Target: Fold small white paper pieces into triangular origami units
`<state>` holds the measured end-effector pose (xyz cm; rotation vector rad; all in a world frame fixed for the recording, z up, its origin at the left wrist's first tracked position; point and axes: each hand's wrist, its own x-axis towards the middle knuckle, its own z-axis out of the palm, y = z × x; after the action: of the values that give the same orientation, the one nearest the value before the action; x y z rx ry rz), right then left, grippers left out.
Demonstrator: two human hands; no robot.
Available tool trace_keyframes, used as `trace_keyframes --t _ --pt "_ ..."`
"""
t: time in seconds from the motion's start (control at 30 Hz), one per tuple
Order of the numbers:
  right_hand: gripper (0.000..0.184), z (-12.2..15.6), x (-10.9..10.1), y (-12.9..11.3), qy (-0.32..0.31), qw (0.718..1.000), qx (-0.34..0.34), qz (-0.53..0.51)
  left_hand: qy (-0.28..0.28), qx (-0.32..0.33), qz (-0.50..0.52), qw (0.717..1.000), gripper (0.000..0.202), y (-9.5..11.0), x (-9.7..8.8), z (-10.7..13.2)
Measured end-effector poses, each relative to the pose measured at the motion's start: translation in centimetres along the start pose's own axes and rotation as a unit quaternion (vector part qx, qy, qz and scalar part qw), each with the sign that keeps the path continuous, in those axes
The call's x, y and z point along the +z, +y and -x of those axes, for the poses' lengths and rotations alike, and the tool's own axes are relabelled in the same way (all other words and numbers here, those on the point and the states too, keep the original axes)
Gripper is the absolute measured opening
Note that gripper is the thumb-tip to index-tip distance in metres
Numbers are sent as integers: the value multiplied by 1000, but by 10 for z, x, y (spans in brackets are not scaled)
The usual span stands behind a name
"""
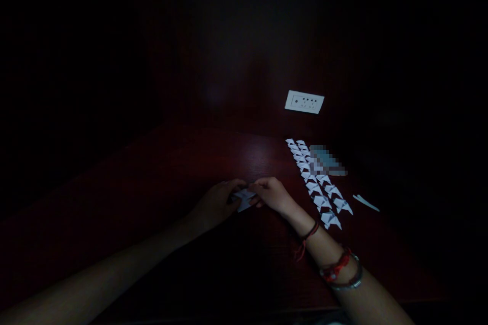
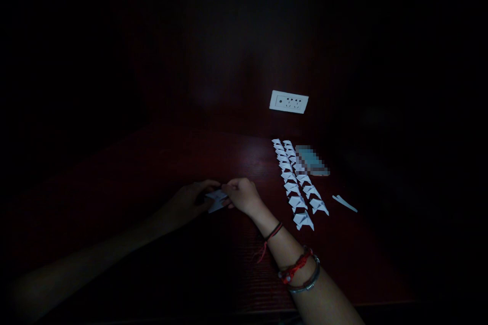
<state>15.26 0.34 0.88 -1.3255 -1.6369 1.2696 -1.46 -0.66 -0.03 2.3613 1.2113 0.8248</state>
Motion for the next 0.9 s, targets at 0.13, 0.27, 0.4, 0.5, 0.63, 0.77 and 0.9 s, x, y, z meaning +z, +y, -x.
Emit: trace_keyframes --t 0.13,0.27,0.4,0.5,0.63,0.77,0.9 --pt "8 1 1 1 14 1000 -6 17 -24 -47 60 997 23 3 -3 -3" --pt "19 6 3 -5 40 995 -36 79 -23 -98 79 992 22 3 -9 -5" --pt "16 14 6 -15 77 978 -127 144 -8 -98 65 993 17 5 -18 -5" --pt "14 17 6 -20 93 970 -160 157 27 -72 40 996 13 11 -25 -6" --pt "12 18 6 -24 132 949 -224 180 62 -1 6 998 9 22 -29 -7" --pt "11 21 6 -29 165 929 -262 201 92 36 -17 995 11 26 -29 -7" --pt "14 25 6 -33 154 918 -291 220 108 49 -40 992 9 26 -29 -7"
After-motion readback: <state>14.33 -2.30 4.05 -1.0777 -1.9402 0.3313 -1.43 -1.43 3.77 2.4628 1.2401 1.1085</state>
